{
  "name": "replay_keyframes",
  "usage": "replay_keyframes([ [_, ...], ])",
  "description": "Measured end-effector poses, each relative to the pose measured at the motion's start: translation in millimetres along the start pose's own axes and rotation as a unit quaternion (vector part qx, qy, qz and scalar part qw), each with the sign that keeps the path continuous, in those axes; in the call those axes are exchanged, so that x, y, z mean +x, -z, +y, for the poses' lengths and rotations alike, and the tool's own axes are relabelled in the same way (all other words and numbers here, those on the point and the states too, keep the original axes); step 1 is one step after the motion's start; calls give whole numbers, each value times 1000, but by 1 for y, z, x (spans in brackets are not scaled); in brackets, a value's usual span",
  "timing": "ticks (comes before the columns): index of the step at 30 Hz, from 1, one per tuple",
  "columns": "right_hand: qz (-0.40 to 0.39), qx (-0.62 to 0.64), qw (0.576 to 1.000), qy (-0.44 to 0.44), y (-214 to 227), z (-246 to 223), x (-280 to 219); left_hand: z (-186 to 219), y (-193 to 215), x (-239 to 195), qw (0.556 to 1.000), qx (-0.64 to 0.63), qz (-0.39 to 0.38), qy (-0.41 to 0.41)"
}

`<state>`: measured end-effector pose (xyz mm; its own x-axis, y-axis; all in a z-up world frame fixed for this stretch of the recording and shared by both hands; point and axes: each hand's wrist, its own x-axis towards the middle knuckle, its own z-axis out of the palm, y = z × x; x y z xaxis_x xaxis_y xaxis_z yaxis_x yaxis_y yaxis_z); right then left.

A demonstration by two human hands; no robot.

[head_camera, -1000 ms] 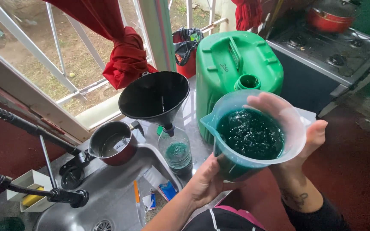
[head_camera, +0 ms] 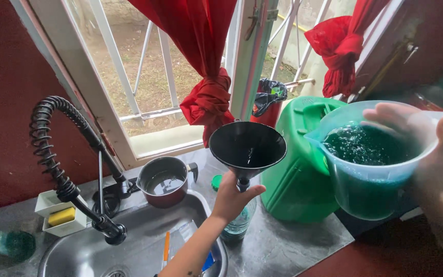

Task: Pouring green cleaning liquid between containers using a funnel and measuring cup

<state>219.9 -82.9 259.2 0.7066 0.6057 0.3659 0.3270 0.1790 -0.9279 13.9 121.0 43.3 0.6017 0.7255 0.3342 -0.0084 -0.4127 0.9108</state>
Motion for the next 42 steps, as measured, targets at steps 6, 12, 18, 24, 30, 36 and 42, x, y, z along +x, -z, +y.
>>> replay_keyframes([
  [6, -46, -30, 998, -27, -7, -18, 10, -8, -6, 2, 999, -33, -2, -14],
  [12, -69, -76, 995, -11, -12, -31, 15, -10, -13, 6, 987, -157, -14, -33],
  [18, -66, -120, 990, -26, -22, -46, 16, -28, -16, 6, 982, -104, 32, -152],
  [24, -61, -170, 983, -36, -16, -43, 33, -20, -15, 3, 991, -64, 11, -117],
  [30, -87, -139, 986, -29, -17, -49, 37, -40, -34, 10, 997, 36, 14, -69],
  [36, -39, -130, 990, -46, -36, -75, 19, -26, -44, 16, 986, 26, -3, -162],
  [42, -42, -158, 987, -1, -13, -67, 32, -30, -65, 25, 993, 29, -50, -99],
])
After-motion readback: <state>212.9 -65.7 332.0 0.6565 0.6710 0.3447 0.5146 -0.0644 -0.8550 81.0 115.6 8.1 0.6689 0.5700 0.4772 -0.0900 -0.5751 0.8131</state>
